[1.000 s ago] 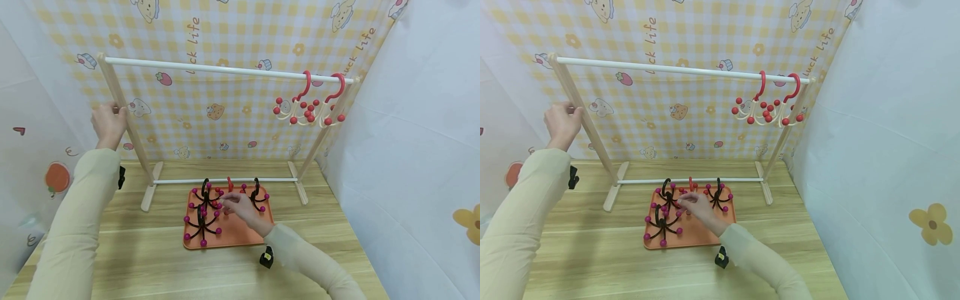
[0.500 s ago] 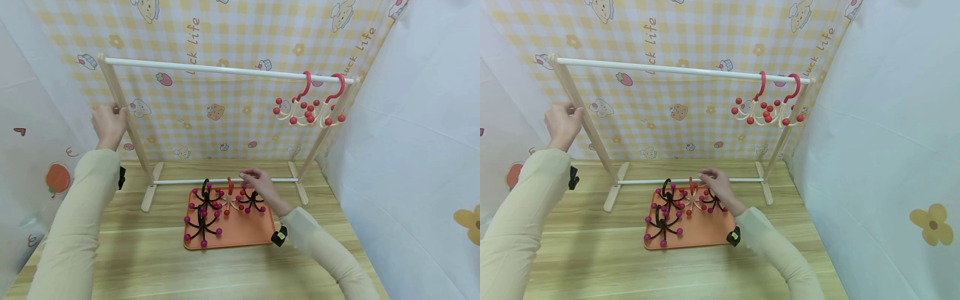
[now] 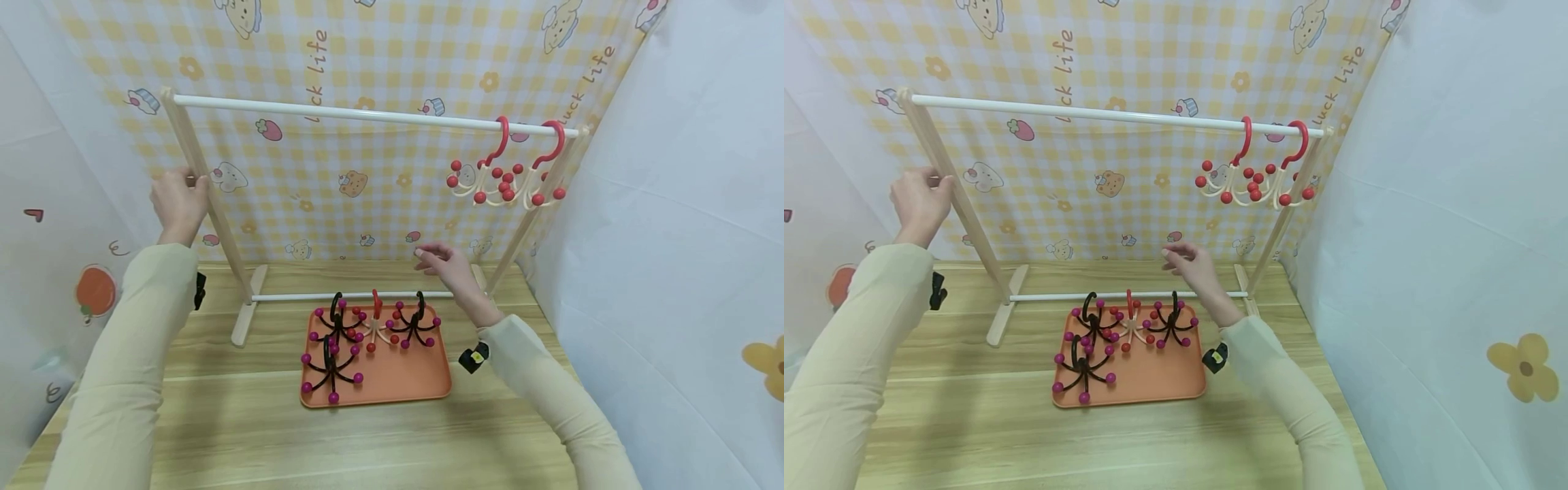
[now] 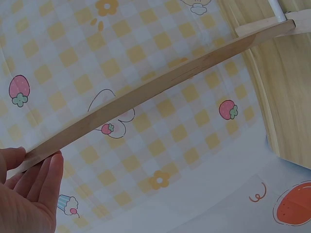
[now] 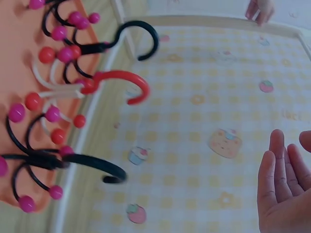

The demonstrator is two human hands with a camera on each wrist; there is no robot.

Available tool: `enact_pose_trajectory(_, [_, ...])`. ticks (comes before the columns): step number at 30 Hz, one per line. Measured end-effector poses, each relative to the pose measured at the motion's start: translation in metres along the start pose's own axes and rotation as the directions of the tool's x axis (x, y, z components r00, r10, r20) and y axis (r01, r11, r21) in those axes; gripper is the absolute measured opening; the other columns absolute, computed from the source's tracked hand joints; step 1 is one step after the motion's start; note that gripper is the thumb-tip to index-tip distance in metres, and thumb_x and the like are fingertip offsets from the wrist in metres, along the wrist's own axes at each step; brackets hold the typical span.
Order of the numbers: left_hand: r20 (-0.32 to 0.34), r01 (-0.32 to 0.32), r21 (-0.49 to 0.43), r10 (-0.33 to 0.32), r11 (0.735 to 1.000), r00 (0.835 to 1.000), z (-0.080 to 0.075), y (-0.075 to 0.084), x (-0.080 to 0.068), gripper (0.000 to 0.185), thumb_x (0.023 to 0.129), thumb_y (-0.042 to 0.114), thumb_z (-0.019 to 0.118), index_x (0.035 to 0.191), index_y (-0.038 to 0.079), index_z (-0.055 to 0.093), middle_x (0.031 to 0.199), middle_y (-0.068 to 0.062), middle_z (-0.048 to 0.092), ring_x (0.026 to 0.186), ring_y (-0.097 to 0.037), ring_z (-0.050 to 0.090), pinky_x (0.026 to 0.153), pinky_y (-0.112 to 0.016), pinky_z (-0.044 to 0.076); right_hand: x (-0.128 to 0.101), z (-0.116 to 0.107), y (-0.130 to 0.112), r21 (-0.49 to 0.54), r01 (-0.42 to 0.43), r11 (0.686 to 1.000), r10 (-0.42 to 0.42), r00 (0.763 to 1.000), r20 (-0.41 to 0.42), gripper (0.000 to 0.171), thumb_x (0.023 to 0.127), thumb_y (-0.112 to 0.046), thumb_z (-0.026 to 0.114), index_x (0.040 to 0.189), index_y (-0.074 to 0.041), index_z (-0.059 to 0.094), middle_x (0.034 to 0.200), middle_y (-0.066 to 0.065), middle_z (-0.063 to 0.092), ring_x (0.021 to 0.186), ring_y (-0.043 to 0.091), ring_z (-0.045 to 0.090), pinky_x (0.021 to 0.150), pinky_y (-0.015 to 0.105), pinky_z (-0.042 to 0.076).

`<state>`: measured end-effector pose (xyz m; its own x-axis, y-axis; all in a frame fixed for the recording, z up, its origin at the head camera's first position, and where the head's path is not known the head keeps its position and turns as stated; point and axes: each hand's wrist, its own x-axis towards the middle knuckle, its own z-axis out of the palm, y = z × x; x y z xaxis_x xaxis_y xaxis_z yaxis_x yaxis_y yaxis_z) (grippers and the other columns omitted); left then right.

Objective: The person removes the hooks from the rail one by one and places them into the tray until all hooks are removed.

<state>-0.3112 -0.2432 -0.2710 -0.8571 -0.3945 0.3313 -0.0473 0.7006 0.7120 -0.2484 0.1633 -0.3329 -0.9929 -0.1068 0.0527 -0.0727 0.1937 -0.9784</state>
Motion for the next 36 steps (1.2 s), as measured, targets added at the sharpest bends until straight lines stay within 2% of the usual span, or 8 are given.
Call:
enact_pose_trajectory(4, [0.001,0.002,0.001,-0.002,1.0,1.0,0.0,0.0,0.0,0.04,0.093,0.024,0.038,0.116,-0.004,0.054,0.114,-0.022,0.053,0.1,-0.036,0.052,0.08,-0.043,0.045,0.004,-0.008,-0.011,0.014,0.008,1.0,-0.007,0.999,-0.038,0.035,0.086,-0.022,0.057,0.111,0.003,0.055,0.107,0.015,0.058,0.082,0.02,0.06,0.081,0.04,0.044])
enact_pose_trajectory(10, [0.002,0.002,0.001,-0.002,1.0,1.0,0.0,0.0,0.0,0.039,0.092,0.024,0.039,0.116,-0.003,0.054,0.114,-0.022,0.054,0.099,-0.036,0.053,0.08,-0.042,0.045,0.008,-0.019,-0.026,0.014,0.044,0.999,-0.043,0.995,-0.09,0.034,0.086,-0.021,0.057,0.111,0.002,0.055,0.106,0.012,0.059,0.08,0.017,0.061,0.079,0.036,0.046])
enact_pose_trajectory(16, [-0.006,-0.003,0.007,0.003,1.0,1.0,0.0,0.0,-0.001,0.038,0.092,0.023,0.039,0.116,-0.003,0.054,0.113,-0.022,0.055,0.098,-0.036,0.053,0.079,-0.042,0.045,0.012,-0.033,-0.043,0.02,0.128,0.992,-0.124,0.982,-0.14,0.033,0.087,-0.019,0.057,0.11,0.004,0.055,0.101,0.01,0.062,0.075,0.013,0.061,0.075,0.031,0.048])
enact_pose_trajectory(23, [0.003,0.004,0.008,-0.004,1.0,1.0,0.0,0.0,0.0,0.039,0.092,0.023,0.039,0.117,-0.003,0.054,0.114,-0.022,0.054,0.098,-0.036,0.054,0.078,-0.041,0.046,0.014,-0.048,-0.065,0.094,0.22,0.971,-0.197,0.958,-0.206,0.026,0.086,-0.015,0.058,0.104,0.003,0.057,0.092,0.004,0.063,0.073,0.014,0.061,0.069,0.024,0.049])
enact_pose_trajectory(29, [0.005,0.008,0.004,-0.008,1.0,1.0,0.0,0.0,0.0,0.04,0.092,0.024,0.039,0.117,-0.003,0.053,0.114,-0.022,0.054,0.097,-0.035,0.054,0.078,-0.042,0.046,0.014,-0.06,-0.082,0.132,0.295,0.946,-0.245,0.921,-0.303,0.02,0.083,-0.016,0.062,0.099,-0.003,0.061,0.089,0.008,0.062,0.075,0.018,0.06,0.07,0.025,0.049])
enact_pose_trajectory(36, [0.006,0.013,0.0,-0.013,1.0,1.0,-0.001,0.0,-0.001,0.038,0.092,0.022,0.039,0.117,-0.003,0.053,0.114,-0.022,0.054,0.098,-0.035,0.054,0.077,-0.04,0.047,0.02,-0.072,-0.096,0.166,0.378,0.911,-0.275,0.854,-0.441,0.019,0.081,-0.011,0.064,0.097,-0.002,0.063,0.091,0.013,0.061,0.076,0.02,0.06,0.07,0.025,0.049])
